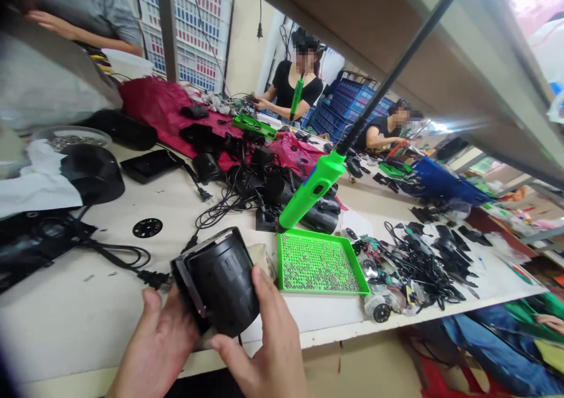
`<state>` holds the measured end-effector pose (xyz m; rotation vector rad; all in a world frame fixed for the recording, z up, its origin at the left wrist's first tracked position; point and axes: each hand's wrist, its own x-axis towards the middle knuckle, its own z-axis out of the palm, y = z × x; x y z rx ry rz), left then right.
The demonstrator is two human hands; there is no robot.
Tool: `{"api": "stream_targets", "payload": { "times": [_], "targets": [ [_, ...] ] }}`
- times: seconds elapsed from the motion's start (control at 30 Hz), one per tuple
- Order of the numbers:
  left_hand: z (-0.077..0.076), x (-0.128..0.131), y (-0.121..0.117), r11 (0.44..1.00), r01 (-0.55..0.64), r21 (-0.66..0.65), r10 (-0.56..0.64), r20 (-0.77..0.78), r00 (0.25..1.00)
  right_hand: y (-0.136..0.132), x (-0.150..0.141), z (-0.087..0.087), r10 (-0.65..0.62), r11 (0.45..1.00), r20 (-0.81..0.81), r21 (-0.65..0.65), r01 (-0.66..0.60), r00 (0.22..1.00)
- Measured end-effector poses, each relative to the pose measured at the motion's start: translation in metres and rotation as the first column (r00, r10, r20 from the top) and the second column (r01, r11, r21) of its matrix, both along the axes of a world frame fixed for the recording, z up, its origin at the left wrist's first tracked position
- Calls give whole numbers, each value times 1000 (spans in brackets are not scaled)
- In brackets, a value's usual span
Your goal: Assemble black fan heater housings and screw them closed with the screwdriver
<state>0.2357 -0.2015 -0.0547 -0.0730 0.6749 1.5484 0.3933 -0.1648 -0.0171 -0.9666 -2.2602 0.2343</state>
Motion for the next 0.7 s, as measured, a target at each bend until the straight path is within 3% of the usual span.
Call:
{"api": "stream_targets", "payload": {
  "times": [0.37,0.7],
  "targets": [
    [1,0,-1,1000,0,12,1,-4,1000,2,-20,-3,5,998,90,61,-10,996],
    [1,0,-1,999,17,38,-17,1,1000,1,-20,-6,-24,1000,132,-9,25,991]
  ]
}}
